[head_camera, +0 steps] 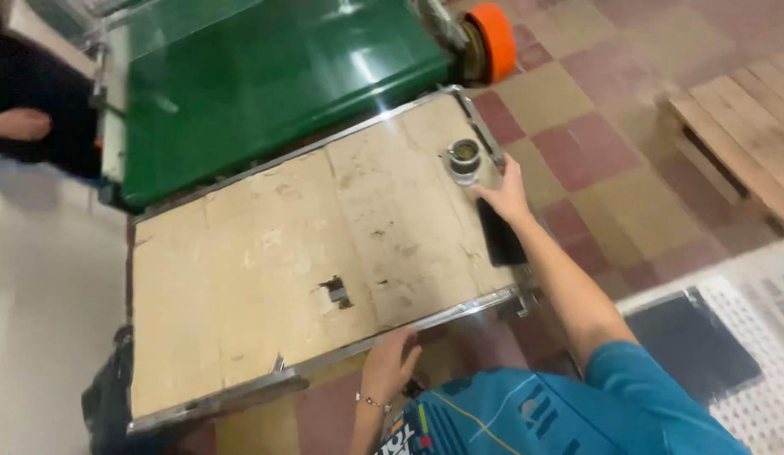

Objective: Folding a large black plastic bag on a work table and then preparing a mate drink at a desk.

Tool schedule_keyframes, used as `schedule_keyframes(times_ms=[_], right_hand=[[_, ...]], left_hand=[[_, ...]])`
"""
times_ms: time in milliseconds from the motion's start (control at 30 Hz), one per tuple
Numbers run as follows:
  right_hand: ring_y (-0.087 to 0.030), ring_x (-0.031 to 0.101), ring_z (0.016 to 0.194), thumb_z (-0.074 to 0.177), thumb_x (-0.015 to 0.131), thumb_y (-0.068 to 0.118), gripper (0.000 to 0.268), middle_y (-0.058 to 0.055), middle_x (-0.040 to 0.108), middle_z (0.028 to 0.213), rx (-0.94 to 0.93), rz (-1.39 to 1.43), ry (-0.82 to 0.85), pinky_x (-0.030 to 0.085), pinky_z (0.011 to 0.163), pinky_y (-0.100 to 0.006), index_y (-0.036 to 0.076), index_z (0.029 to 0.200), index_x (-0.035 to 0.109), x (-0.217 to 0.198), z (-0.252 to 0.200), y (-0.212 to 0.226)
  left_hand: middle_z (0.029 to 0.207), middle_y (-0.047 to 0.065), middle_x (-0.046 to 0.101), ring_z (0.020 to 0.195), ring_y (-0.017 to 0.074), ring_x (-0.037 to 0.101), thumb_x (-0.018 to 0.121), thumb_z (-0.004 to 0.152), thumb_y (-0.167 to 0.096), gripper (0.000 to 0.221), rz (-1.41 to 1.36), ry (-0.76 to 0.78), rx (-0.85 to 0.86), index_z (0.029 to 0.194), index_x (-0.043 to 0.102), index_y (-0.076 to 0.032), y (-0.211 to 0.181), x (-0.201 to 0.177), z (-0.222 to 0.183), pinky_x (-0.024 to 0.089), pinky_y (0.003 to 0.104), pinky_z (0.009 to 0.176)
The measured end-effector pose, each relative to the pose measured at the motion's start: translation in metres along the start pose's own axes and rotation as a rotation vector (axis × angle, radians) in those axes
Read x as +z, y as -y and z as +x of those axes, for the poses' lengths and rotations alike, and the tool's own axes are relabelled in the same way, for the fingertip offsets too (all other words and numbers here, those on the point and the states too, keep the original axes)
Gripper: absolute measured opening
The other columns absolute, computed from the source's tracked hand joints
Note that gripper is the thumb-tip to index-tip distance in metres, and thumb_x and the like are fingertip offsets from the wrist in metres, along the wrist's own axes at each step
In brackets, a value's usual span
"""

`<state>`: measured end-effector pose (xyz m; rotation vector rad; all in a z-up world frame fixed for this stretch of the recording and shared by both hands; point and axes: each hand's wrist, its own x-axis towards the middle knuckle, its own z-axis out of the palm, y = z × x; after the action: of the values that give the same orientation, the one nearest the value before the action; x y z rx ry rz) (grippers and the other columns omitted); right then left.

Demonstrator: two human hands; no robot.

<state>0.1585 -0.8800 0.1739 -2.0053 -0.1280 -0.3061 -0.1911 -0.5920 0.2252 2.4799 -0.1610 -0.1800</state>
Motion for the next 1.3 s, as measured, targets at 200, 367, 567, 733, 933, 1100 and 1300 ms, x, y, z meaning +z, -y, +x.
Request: schedule_keyframes(times_ms=[200, 367, 567, 733, 933, 1100, 1300], right_hand=[[-0.036, 0.045, 0.138, 0.063, 0.099, 0.028, 0.117, -0.027, 0.04, 0.147, 0.168, 0.08, -0.143, 0.034, 0.118, -0.041, -0.006, 0.151, 0.03, 0.076, 0.045, -0.01], [-0.032, 0.057, 0.127, 0.071, 0.102, 0.026, 0.099, -0.021, 0.052, 0.139, 0.15, 0.027, -0.218, 0.041, 0.11, -0.039, -0.001, 0.142, 0.039, 0.089, 0.051, -0.006], [-0.028, 0.065, 0.109, 0.075, 0.096, 0.018, 0.072, -0.016, 0.064, 0.123, 0.167, 0.067, -0.25, 0.051, 0.095, -0.037, 0.012, 0.128, 0.048, 0.085, 0.033, 0.034], [-0.029, 0.066, 0.1, 0.075, 0.092, 0.023, 0.066, -0.016, 0.066, 0.115, -0.006, 0.007, -0.286, 0.05, 0.087, -0.038, 0.002, 0.126, 0.055, 0.099, -0.001, 0.074], [-0.026, 0.061, 0.109, 0.074, 0.087, 0.024, 0.068, -0.014, 0.064, 0.121, 0.108, 0.098, -0.076, 0.045, 0.096, -0.037, 0.003, 0.129, 0.054, 0.116, -0.065, 0.183], [-0.024, 0.059, 0.114, 0.07, 0.088, 0.019, 0.072, -0.014, 0.062, 0.125, 0.031, 0.182, 0.113, 0.044, 0.099, -0.037, 0.004, 0.131, 0.052, 0.122, -0.122, 0.275], [-0.039, 0.065, 0.12, 0.048, 0.099, 0.015, 0.089, -0.02, 0.071, 0.116, 0.049, 0.29, 0.223, 0.048, 0.103, -0.052, 0.011, 0.13, 0.063, 0.128, -0.171, 0.357]], left_hand=[[0.106, 0.012, 0.067, 0.098, 0.0364, 0.064, 0.06, 0.088, -0.043, 0.031, 0.041, 0.286, -0.536, 0.1, 0.061, -0.014, 0.067, 0.033, -0.081, 0.048, 0.05, 0.075], [0.1, 0.012, 0.062, 0.089, 0.0333, 0.06, 0.057, 0.091, -0.043, 0.031, -0.05, 0.265, -0.654, 0.095, 0.055, -0.013, 0.078, 0.004, -0.116, 0.044, 0.048, 0.07], [0.121, 0.01, 0.064, 0.109, 0.0318, 0.061, 0.056, 0.095, -0.045, 0.039, -0.075, 0.2, -0.726, 0.117, 0.058, -0.013, 0.104, -0.047, -0.124, 0.049, 0.048, 0.082], [0.117, 0.006, 0.069, 0.107, 0.0289, 0.065, 0.061, 0.089, -0.043, 0.037, -0.08, 0.043, -0.654, 0.115, 0.062, -0.016, 0.164, -0.07, -0.122, 0.05, 0.046, 0.084], [0.126, 0.008, 0.068, 0.115, 0.0265, 0.064, 0.059, 0.095, -0.045, 0.044, 0.021, 0.007, -0.571, 0.126, 0.065, -0.015, 0.251, -0.114, -0.109, 0.053, 0.044, 0.091], [0.116, 0.005, 0.076, 0.105, 0.0252, 0.071, 0.058, 0.091, -0.044, 0.038, 0.013, -0.103, -0.523, 0.115, 0.071, -0.017, 0.348, -0.156, -0.059, 0.053, 0.041, 0.088], [0.105, 0.016, 0.076, 0.104, 0.0363, 0.071, 0.065, 0.097, -0.034, 0.028, -0.129, -0.565, -0.407, 0.112, 0.072, -0.011, 0.404, -0.176, 0.011, 0.057, 0.047, 0.089]])
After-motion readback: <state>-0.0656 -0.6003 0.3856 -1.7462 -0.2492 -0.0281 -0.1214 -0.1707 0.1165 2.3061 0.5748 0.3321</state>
